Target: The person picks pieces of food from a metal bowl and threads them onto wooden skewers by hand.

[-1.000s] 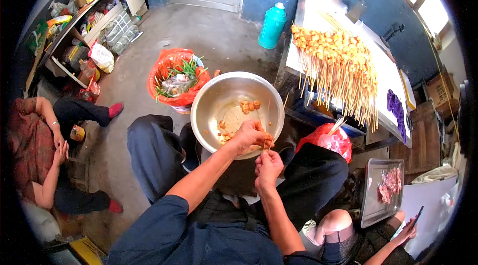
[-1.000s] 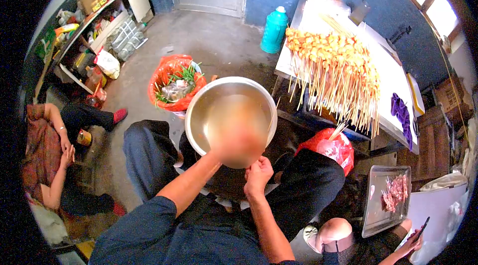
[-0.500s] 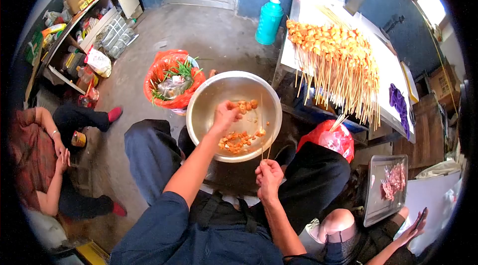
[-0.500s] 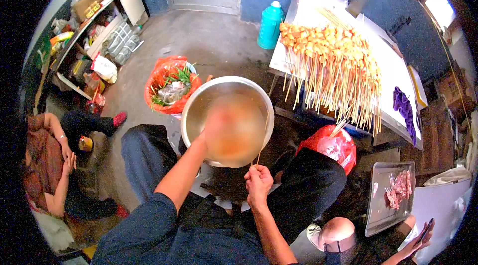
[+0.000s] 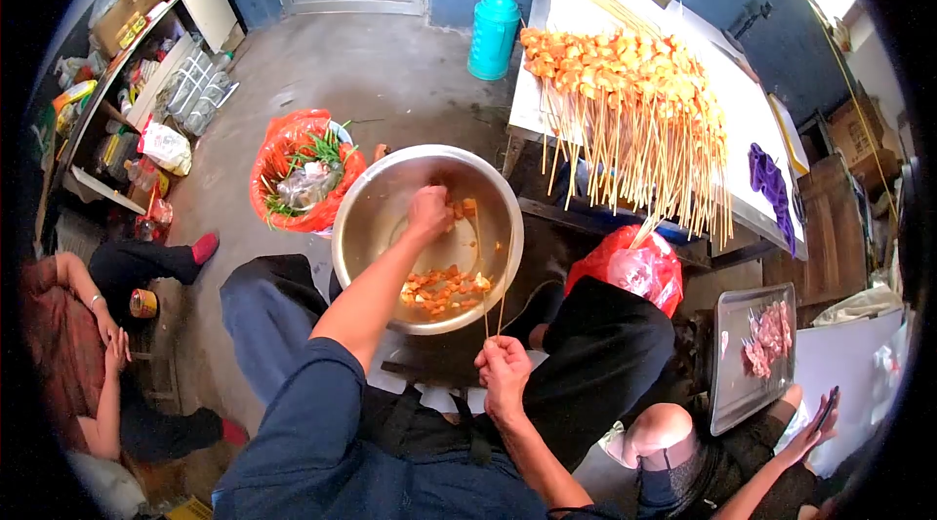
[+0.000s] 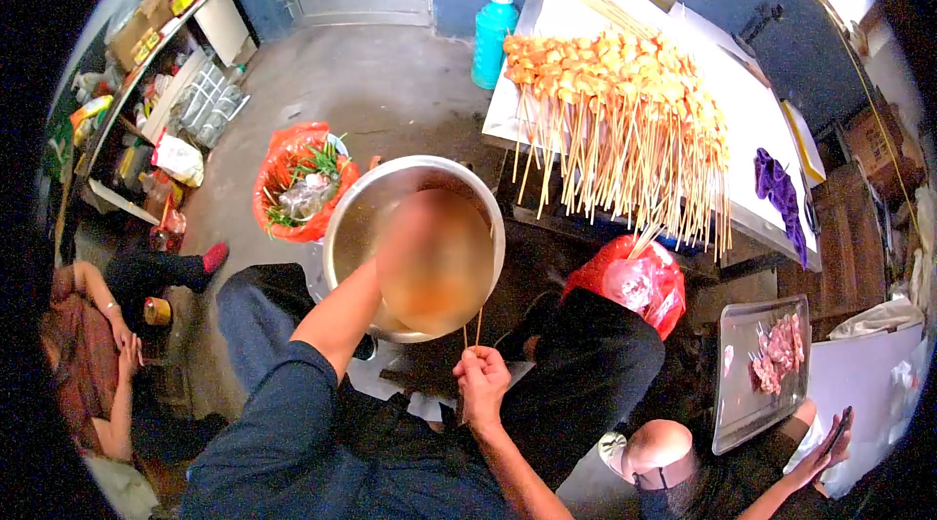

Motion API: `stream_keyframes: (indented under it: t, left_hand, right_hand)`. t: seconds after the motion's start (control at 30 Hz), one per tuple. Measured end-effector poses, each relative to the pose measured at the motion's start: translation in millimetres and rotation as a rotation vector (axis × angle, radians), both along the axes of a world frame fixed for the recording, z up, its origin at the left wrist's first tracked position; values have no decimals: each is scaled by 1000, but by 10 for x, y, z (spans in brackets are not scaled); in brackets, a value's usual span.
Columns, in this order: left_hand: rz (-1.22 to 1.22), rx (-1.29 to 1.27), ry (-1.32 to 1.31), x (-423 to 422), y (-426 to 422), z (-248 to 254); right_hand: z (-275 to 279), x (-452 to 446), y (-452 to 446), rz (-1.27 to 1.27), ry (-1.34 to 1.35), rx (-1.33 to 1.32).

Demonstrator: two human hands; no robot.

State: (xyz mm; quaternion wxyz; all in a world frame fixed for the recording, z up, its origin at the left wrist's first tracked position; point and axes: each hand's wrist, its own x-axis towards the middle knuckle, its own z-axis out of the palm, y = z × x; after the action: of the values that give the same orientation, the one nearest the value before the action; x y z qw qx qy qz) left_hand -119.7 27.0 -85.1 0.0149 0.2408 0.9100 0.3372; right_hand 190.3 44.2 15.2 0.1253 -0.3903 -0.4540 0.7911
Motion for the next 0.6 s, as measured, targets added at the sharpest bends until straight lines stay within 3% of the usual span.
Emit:
stream_keyframes:
  t: [0.07, 0.17, 0.23, 0.27, 0.33, 0.43, 0.6]
  left_hand:
    - [-37, -29, -39, 3, -56, 44]
    - [-92, 217, 93, 15, -101, 31]
    - [76, 206, -431, 5, -110, 319]
    - [76, 204, -430, 25, -140, 350]
    - [-3, 721, -933, 81, -243, 441]
    - [17, 901, -1093, 264, -363, 741]
    - [-89, 1032, -1141, 454, -444, 767]
  right_hand:
    - [-6, -4, -7, -2, 3, -19]
    - [-51, 13, 3, -2, 4, -17]
    - [-37, 20, -2, 0, 4, -6]
    - [0, 20, 7, 0, -5, -21]
    - [15, 18, 4, 4, -8, -35]
    - [-28, 7, -33, 32, 13, -23]
    - [-1, 12, -62, 22, 6, 39]
